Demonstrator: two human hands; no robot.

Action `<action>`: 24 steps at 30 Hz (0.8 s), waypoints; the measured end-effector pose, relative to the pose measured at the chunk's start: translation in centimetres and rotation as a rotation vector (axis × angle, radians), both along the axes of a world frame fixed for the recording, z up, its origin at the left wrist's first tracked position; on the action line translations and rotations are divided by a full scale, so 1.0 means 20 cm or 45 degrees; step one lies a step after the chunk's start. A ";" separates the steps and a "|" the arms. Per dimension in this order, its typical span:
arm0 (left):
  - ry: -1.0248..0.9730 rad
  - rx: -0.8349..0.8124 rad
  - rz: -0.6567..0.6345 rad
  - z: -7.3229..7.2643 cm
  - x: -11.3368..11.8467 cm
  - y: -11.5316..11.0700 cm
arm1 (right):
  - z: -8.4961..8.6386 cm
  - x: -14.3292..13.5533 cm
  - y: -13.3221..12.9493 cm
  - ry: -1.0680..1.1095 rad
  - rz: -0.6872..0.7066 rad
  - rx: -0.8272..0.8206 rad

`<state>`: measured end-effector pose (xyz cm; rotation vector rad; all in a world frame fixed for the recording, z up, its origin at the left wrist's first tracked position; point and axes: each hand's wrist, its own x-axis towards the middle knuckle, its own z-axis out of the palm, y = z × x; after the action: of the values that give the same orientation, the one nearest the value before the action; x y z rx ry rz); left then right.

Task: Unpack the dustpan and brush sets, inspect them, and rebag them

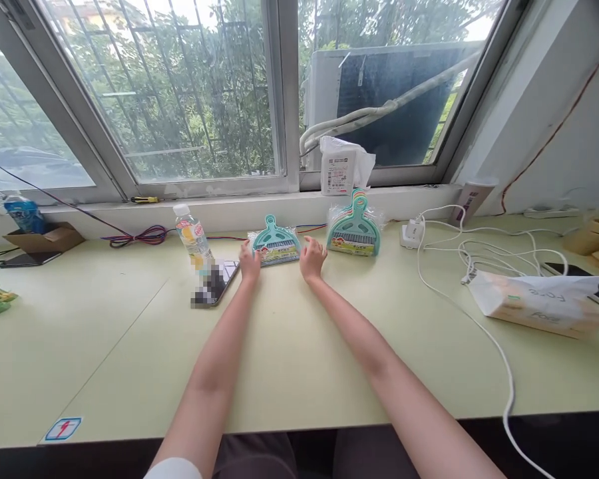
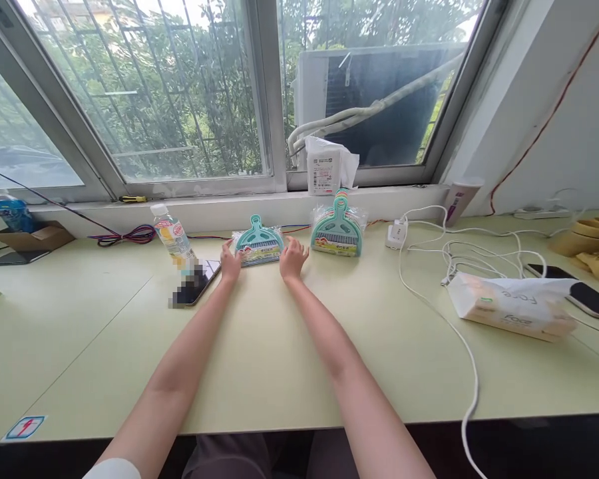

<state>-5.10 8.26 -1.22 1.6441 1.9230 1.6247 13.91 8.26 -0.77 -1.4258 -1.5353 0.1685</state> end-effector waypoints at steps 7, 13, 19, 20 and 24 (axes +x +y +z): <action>0.408 0.261 -0.016 0.09 0.09 -0.20 | 0.02 0.19 -0.22 -0.068 -0.129 0.135; 0.532 0.124 -0.297 0.12 0.26 -0.32 | 0.01 0.61 -0.21 -0.088 -0.542 0.178; 0.576 -0.196 -0.924 0.05 0.52 -0.61 | -0.05 0.96 -0.08 0.179 -0.501 -0.252; 0.586 -0.206 -0.971 0.03 0.55 -0.67 | -0.06 0.97 -0.07 0.193 -0.476 -0.287; 0.614 -0.223 -1.125 0.02 0.60 -0.83 | -0.09 0.98 -0.07 0.213 -0.517 -0.338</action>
<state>6.87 -8.25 -0.78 2.4356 1.0896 0.7397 33.57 6.90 -2.53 -1.8533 -1.0896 0.2438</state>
